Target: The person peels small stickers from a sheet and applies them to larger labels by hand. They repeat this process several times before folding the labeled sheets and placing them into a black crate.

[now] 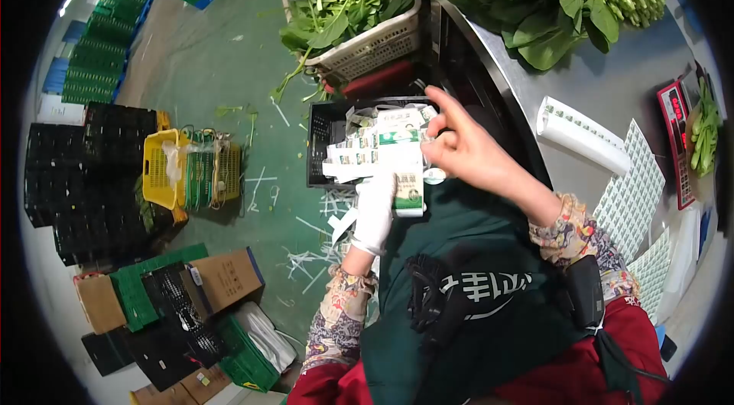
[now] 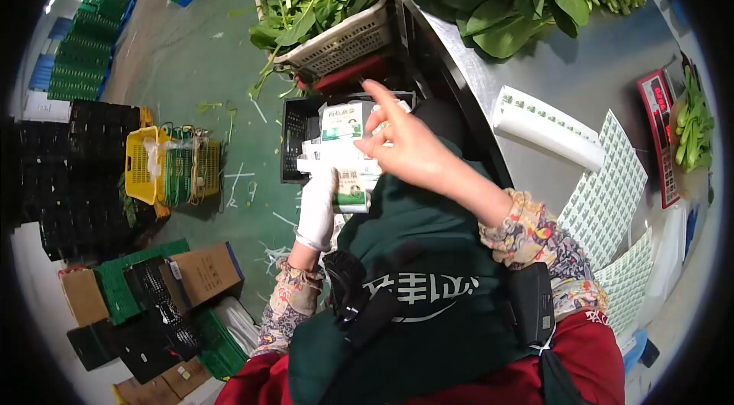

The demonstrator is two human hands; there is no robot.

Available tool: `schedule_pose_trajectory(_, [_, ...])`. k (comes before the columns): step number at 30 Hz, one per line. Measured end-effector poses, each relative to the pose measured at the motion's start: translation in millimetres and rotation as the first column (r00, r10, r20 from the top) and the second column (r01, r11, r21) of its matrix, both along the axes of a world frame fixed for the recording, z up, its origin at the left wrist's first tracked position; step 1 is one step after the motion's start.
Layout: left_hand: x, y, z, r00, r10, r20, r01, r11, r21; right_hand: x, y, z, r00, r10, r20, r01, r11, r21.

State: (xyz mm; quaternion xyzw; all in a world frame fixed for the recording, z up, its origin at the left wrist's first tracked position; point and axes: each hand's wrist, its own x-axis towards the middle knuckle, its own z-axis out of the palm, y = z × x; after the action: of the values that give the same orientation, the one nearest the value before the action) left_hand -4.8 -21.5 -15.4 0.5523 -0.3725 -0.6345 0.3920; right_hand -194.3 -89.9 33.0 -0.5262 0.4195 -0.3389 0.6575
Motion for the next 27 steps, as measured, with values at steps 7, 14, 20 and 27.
schedule_pose_trajectory(7, [-10, -11, -21, 0.995, 0.092, 0.025, -0.088, 0.991, -0.103, 11, 12, -7, 0.948, 0.235, -0.216, -0.283, 0.931, -0.232])
schedule_pose_trajectory(14, [-23, -11, 5, 0.973, 0.086, 0.215, -0.030, 0.967, -0.252, 14, 17, -5, 0.892, 0.052, -0.448, -0.270, 0.858, -0.437])
schedule_pose_trajectory(20, [-18, -24, 48, 0.988, -0.084, -0.131, 0.066, 0.989, -0.134, 11, 7, -3, 0.977, -0.084, -0.196, 0.063, 0.992, -0.109])
schedule_pose_trajectory(27, [11, -10, 5, 0.999, -0.052, 0.017, 0.051, 0.998, 0.022, 5, -18, 12, 0.987, -0.146, 0.064, 0.139, 0.986, 0.097])
